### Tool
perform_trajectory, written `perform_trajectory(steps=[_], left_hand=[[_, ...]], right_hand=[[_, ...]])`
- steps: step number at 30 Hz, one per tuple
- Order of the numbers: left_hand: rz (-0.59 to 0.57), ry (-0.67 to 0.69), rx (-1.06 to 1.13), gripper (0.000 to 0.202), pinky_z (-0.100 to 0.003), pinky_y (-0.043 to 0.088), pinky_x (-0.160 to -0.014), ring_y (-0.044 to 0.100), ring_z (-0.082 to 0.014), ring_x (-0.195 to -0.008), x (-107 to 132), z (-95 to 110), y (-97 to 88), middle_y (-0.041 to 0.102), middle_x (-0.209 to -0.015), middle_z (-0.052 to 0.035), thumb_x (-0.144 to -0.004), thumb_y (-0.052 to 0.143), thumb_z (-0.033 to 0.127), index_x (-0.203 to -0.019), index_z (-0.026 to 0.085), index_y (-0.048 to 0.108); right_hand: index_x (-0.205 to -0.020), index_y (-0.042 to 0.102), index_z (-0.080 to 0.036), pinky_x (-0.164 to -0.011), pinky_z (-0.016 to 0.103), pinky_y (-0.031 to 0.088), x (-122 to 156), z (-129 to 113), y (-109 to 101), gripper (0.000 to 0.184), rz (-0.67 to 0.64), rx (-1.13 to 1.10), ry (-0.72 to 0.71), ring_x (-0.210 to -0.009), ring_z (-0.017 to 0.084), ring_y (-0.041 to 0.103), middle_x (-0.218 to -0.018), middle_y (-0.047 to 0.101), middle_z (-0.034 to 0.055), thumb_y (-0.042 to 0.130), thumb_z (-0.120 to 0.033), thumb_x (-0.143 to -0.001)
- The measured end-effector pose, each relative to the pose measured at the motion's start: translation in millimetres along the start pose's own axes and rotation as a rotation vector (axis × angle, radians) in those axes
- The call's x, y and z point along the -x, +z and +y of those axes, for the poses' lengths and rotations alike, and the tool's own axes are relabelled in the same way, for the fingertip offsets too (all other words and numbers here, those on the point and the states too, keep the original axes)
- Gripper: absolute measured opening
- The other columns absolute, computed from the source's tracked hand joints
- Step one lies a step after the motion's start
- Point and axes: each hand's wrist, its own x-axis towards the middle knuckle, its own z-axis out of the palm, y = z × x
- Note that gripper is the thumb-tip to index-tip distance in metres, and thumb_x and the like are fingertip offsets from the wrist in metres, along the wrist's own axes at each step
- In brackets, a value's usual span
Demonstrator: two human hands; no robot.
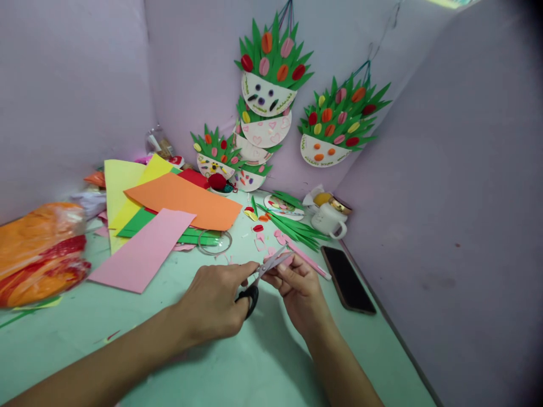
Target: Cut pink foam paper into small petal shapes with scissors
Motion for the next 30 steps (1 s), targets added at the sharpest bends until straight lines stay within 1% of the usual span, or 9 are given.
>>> perform_trajectory(steps=[5, 11, 17, 21, 25, 30], left_hand=[[-0.002, 0.000, 0.001, 0.036, -0.024, 0.037, -0.059, 0.056, -0.0169, -0.067, -0.4, -0.5, 0.4, 0.063, -0.076, -0.0005, -0.071, 0.045, 0.016, -0.104, 0.023, 0.057], [-0.004, 0.004, 0.005, 0.039, -0.024, 0.038, -0.059, 0.058, -0.0168, -0.068, -1.5, -1.6, -1.9, 0.065, -0.077, -0.0001, -0.070, 0.046, 0.016, -0.108, 0.024, 0.056], [0.020, 0.018, -0.009, 0.043, -0.026, 0.042, -0.068, 0.061, -0.0194, -0.081, -1.2, -2.9, -2.1, 0.068, -0.089, -0.0022, -0.070, 0.046, 0.017, -0.112, 0.024, 0.054], [0.012, 0.041, 0.006, 0.039, -0.024, 0.041, -0.064, 0.061, -0.0173, -0.074, -0.6, -3.0, -1.6, 0.067, -0.083, -0.0006, -0.071, 0.046, 0.017, -0.109, 0.025, 0.055], [0.013, 0.051, 0.013, 0.031, -0.023, 0.041, -0.063, 0.059, -0.0170, -0.072, -0.6, -2.6, -1.9, 0.065, -0.080, -0.0004, -0.071, 0.046, 0.017, -0.100, 0.023, 0.056], [0.005, 0.063, 0.012, 0.034, -0.022, 0.039, -0.061, 0.057, -0.0160, -0.069, -1.0, -2.6, -2.9, 0.063, -0.075, 0.0010, -0.070, 0.046, 0.015, -0.102, 0.025, 0.056]], right_hand=[[-0.063, 0.060, -0.019, -0.069, 0.035, 0.053, -0.4, -0.1, 0.0, 0.012, 0.011, 0.011, 0.005, -0.066, 0.017, 0.064, -0.072, 0.070, 0.0011, 0.071, -0.021, -0.064], [-0.063, 0.059, -0.019, -0.072, 0.035, 0.052, -1.1, -1.4, -0.9, 0.013, -0.004, 0.013, 0.004, -0.066, 0.016, 0.064, -0.072, 0.070, 0.0011, 0.072, -0.022, -0.063], [-0.063, 0.060, -0.019, -0.070, 0.034, 0.052, -1.4, -4.2, -2.4, 0.013, -0.018, 0.006, 0.004, -0.067, 0.017, 0.064, -0.069, 0.069, 0.0002, 0.072, -0.022, -0.064], [-0.065, 0.062, -0.019, -0.071, 0.034, 0.052, -1.8, -3.5, -3.6, 0.011, -0.034, 0.020, 0.002, -0.067, 0.017, 0.064, -0.070, 0.068, 0.0006, 0.072, -0.023, -0.065], [-0.069, 0.064, -0.019, -0.070, 0.034, 0.052, -1.7, -2.4, -3.6, 0.009, -0.054, 0.031, -0.022, -0.064, 0.016, 0.063, -0.070, 0.068, 0.0005, 0.072, -0.023, -0.065], [-0.070, 0.065, -0.019, -0.070, 0.032, 0.051, -0.3, -2.7, -3.4, 0.007, -0.079, 0.025, -0.039, -0.066, 0.015, 0.062, -0.070, 0.067, 0.0001, 0.070, -0.022, -0.066]])
